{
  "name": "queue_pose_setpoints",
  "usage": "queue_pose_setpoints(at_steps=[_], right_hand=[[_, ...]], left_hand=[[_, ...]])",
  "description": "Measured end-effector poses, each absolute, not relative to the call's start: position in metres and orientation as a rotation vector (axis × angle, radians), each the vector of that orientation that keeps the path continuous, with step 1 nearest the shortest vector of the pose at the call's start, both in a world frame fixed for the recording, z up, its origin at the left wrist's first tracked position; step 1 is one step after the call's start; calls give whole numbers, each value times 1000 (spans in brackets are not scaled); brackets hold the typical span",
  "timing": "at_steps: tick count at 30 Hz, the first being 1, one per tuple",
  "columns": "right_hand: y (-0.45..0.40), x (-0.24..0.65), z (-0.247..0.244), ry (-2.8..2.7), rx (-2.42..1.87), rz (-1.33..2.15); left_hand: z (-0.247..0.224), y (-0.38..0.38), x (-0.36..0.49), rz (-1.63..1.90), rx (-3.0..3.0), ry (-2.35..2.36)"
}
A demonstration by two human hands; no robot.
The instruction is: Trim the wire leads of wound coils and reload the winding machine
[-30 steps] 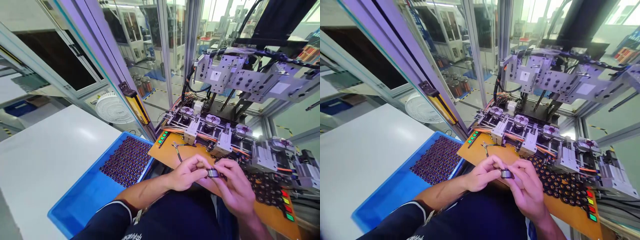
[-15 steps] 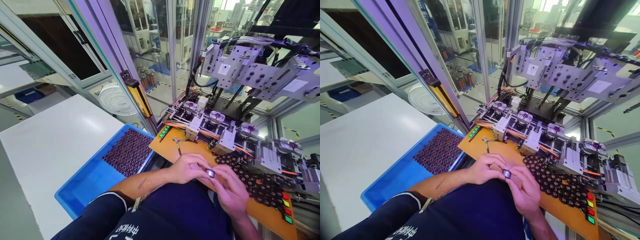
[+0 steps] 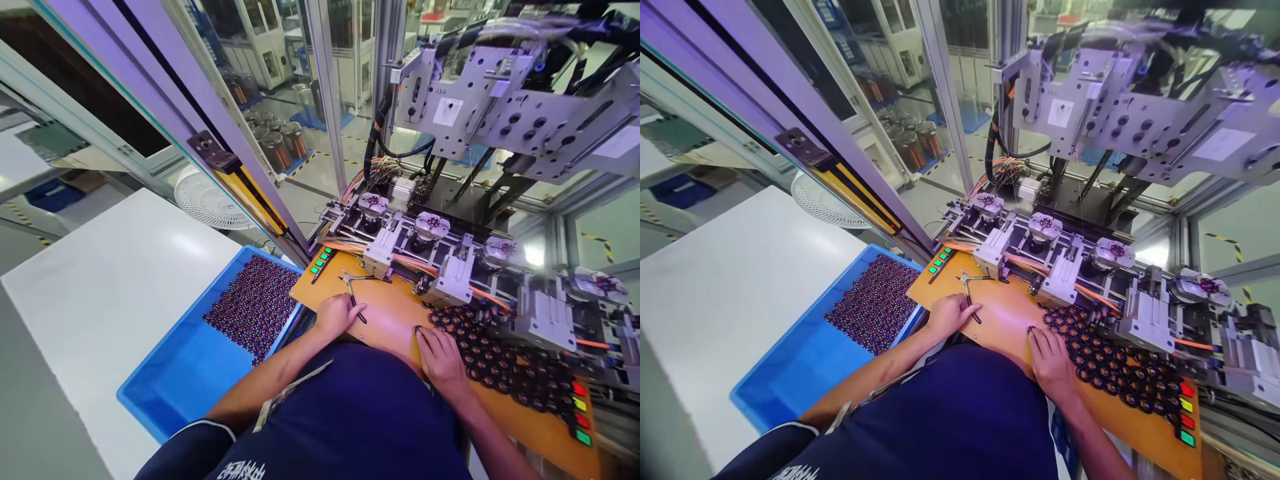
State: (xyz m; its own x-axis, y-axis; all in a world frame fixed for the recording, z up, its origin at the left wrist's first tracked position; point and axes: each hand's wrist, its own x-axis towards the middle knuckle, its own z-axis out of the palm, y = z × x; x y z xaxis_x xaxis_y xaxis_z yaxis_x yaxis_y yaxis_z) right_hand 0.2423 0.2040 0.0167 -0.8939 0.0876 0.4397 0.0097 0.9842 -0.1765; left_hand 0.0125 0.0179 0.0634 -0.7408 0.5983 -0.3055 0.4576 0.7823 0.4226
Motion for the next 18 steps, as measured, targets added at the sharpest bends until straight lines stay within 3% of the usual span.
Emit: queue_pose_setpoints(at_steps=[9, 18], right_hand=[[193, 227, 30, -2556, -231, 326], [139, 127, 14, -2577, -161, 854]], left_hand=[[73, -1, 20, 331, 598, 2510], [59, -45, 38, 881, 394, 2103]])
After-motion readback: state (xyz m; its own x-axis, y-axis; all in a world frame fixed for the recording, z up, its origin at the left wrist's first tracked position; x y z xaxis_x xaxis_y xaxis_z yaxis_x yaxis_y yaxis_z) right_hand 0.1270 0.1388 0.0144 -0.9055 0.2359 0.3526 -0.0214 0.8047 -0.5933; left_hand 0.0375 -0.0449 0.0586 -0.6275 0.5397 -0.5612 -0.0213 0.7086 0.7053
